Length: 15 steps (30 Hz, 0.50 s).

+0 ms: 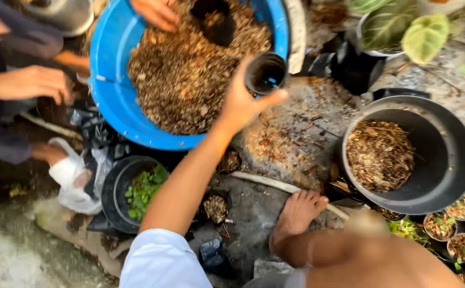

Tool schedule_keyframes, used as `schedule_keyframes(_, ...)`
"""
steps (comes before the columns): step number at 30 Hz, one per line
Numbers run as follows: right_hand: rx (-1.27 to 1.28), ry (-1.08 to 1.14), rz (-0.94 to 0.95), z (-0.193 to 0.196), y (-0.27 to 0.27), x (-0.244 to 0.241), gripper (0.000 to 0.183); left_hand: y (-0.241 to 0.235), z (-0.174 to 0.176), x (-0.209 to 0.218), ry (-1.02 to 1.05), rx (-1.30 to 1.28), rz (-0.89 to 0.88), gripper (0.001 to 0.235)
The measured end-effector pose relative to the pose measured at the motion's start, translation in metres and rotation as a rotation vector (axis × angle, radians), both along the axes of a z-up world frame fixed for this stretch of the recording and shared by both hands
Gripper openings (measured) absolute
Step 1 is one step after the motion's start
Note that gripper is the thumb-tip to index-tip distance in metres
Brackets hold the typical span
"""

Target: The person scoops soil from a large blue tub into small black pots, places plant starts into the pots, and fills them with more soil by hand.

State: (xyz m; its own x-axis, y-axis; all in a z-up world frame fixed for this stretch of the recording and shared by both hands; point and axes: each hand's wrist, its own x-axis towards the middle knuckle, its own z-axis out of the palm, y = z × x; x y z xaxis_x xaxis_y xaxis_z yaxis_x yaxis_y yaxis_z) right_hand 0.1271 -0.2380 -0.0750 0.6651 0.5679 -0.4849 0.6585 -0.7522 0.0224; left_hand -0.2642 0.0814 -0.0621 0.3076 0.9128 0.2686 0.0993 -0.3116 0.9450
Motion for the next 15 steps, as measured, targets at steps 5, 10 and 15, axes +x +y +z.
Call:
schedule_keyframes(5, -0.013, -0.075, 0.451, 0.051, 0.093, -0.054, 0.044, 0.026, -0.021, -0.114, 0.102, 0.026, 0.2, 0.069)
schedule_keyframes(10, -0.02, -0.063, 1.062, 0.143, 0.251, -0.145, 0.05, 0.03, -0.026, -0.151, 0.369, -0.012, 0.314, 0.083)
schedule_keyframes(15, 0.358, 0.177, 1.565, 0.095, 0.36, -0.291, 0.048, 0.04, -0.026, -0.144, 0.42, -0.048, 0.286, 0.076)
